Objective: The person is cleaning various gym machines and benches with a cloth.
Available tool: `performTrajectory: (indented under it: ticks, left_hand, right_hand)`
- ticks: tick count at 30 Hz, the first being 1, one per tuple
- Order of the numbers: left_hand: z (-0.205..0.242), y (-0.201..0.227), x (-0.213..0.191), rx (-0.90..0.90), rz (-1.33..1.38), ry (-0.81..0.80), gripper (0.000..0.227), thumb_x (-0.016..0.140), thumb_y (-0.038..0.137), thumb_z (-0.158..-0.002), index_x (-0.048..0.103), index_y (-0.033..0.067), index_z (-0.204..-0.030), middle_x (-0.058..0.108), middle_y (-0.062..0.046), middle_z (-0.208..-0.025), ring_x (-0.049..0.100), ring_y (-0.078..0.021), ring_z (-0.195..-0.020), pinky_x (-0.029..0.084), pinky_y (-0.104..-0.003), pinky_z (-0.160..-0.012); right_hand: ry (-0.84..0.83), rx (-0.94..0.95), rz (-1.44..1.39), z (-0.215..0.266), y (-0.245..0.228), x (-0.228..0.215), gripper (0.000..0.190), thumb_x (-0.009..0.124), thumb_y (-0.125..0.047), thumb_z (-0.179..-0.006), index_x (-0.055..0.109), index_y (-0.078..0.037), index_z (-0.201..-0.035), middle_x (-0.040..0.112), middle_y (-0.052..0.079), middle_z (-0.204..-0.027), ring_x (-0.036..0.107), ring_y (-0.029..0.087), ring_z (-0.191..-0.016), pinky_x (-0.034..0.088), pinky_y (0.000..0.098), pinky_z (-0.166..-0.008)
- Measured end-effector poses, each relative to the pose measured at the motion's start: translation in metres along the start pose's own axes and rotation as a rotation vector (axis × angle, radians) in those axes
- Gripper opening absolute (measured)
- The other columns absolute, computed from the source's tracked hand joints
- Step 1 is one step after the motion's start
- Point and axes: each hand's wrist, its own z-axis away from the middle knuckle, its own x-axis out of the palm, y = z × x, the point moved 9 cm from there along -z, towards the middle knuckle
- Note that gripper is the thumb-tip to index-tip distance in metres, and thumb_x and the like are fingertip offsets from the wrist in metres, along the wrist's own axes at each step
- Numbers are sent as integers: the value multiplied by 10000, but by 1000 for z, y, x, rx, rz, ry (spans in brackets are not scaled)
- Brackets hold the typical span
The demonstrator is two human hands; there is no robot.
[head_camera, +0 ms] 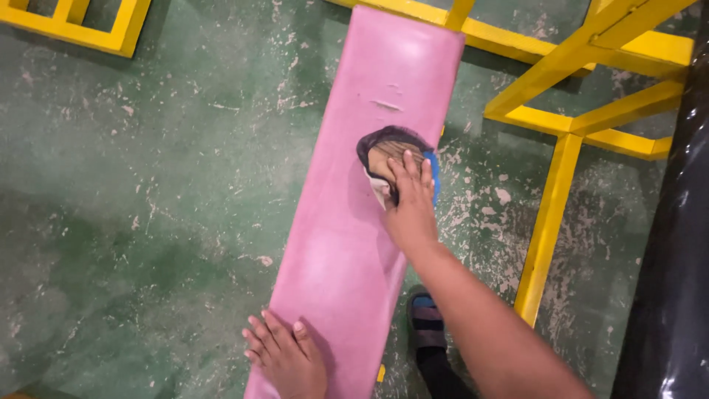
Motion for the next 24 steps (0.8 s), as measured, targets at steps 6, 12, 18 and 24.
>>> performTrajectory:
  ticks: [6,12,18,24]
  left_hand:
    - [-71,133,-32,379,337,-61,641,302,444,-1062,478,18,-1508,494,-215,-1547,471,-379,-1373,263,-473,-1169]
    - [-135,224,-12,508,351,-166,632,194,464,-1066,292,192,-1628,241,-30,-1715,101,-394,-1583,24,-593,-1261]
    - [-154,260,29,575,436,-321,683,113,515,-1071,263,149,-1628,269,-111,-1696,124,-337,-1585,13,-525,-1258]
    - [-150,264,49,542,203,-183,797,349,612,-1008,256,144,-1647,279,-134,-1695,213,-370,-1559,120,-556,-1253]
  right_hand:
    - [-53,-127,81,68,-20,5,850,549,55,-786,358,-134,-1592,217,156,-1699,106,522,-1540,139,572,-1265]
    - [-205,-525,-71,140,-22,5,509,643,-129,-842,621,-90,-1348,501,96,-1521,257,413,-1522,151,554,-1246]
    - [-143,-198,-114,33,16,-7,742,603,189,-752,586,-157,-1408,465,50,-1584,191,398,-1552,117,500,-1307]
    - [-68,-107,-95,-84,60,-6,1006,622,155,-671,433,-249,-1573,286,82,-1693,74,490,-1548,210,522,-1271]
